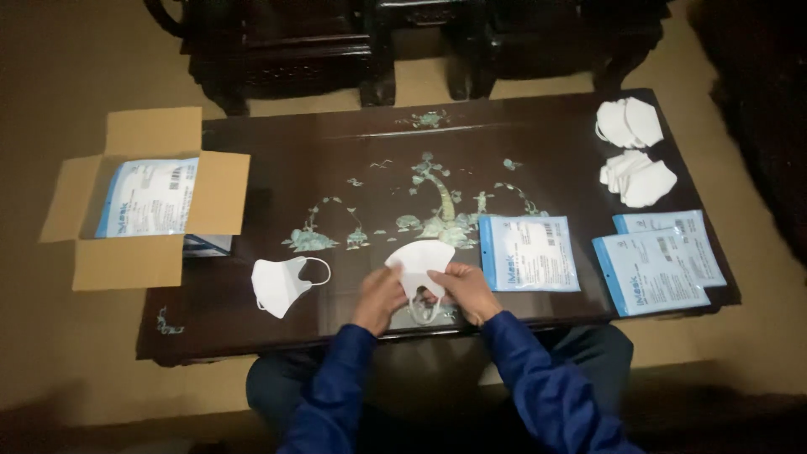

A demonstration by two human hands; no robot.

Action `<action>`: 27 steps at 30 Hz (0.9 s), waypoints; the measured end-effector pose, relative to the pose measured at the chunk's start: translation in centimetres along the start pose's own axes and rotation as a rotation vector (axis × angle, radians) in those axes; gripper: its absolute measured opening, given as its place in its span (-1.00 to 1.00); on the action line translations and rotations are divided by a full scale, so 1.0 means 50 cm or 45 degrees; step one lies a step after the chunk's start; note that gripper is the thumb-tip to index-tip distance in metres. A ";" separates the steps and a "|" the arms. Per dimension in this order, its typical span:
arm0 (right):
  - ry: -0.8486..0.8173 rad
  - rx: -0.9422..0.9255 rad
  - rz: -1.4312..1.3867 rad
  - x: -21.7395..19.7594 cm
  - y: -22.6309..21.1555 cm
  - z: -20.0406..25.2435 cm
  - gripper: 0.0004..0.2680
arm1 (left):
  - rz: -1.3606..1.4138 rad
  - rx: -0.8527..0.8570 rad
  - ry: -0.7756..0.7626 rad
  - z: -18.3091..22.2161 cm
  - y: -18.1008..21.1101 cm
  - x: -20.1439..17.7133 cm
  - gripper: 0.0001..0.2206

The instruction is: The person sits on the floor and repeatedly picks up a white face mask, places it into a blue and white sealed pouch, and sets the pouch aside. The person handles multiple masks and pouches, stacking the filled pouches on the table.

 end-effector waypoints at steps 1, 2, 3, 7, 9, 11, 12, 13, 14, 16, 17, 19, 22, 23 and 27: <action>0.013 0.006 -0.004 -0.010 0.023 -0.012 -0.81 | -0.008 -0.012 -0.003 -0.005 -0.021 0.002 -0.55; 0.053 0.050 -0.018 -0.024 0.050 -0.023 -0.81 | -0.037 -0.037 0.008 -0.011 -0.043 0.003 -0.52; 0.093 0.096 -0.026 -0.039 0.077 -0.033 -0.81 | -0.061 -0.063 0.018 -0.016 -0.068 0.004 -0.49; 0.053 0.115 -0.088 -0.037 0.067 -0.007 -0.77 | -0.164 0.027 0.108 -0.004 -0.051 0.016 -0.49; 0.012 0.061 -0.123 -0.041 0.057 0.007 -0.79 | -0.076 0.019 0.034 -0.018 -0.064 0.012 -0.53; 0.008 0.068 -0.111 -0.054 0.094 -0.010 -0.83 | -0.088 0.042 0.072 -0.026 -0.068 0.012 -0.62; 0.003 0.073 -0.097 -0.062 0.114 -0.016 -0.87 | -0.099 0.066 0.107 -0.030 -0.070 0.011 -0.70; 0.006 0.075 -0.099 -0.069 0.098 -0.009 -0.87 | -0.102 0.063 0.107 -0.018 -0.062 0.004 -0.70; -0.028 0.117 -0.154 -0.070 0.087 0.001 -0.85 | -0.184 0.146 0.068 -0.003 -0.044 0.004 -0.68; -0.063 0.162 -0.206 -0.064 0.049 0.021 -0.83 | -0.265 0.228 0.029 0.000 -0.035 -0.002 -0.57; -0.078 0.190 -0.286 -0.054 0.024 0.033 -0.78 | -0.289 0.270 -0.017 -0.012 -0.038 0.001 -0.56; -0.092 0.218 -0.365 -0.050 0.025 0.033 -0.70 | -0.314 0.311 -0.064 0.006 -0.028 0.021 -0.56; -0.052 0.038 -0.131 -0.075 0.076 -0.012 -0.82 | -0.160 0.208 -0.075 0.088 0.001 0.080 -0.55; 0.090 0.047 -0.080 -0.092 0.095 -0.022 -0.81 | 0.216 0.049 -0.161 0.115 -0.004 0.106 -0.58; 0.384 -0.131 0.007 -0.113 0.132 -0.030 -0.79 | 0.524 -0.023 -0.125 0.061 -0.090 0.091 -0.54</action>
Point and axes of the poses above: each hand's wrist, its own z-axis away from the middle knuckle, its own x-axis out of the palm, y = z × x, the point moved 8 cm from there along -z, towards the middle knuckle, and after that the axes turned 11 degrees about -x, right-handed, at the moved point
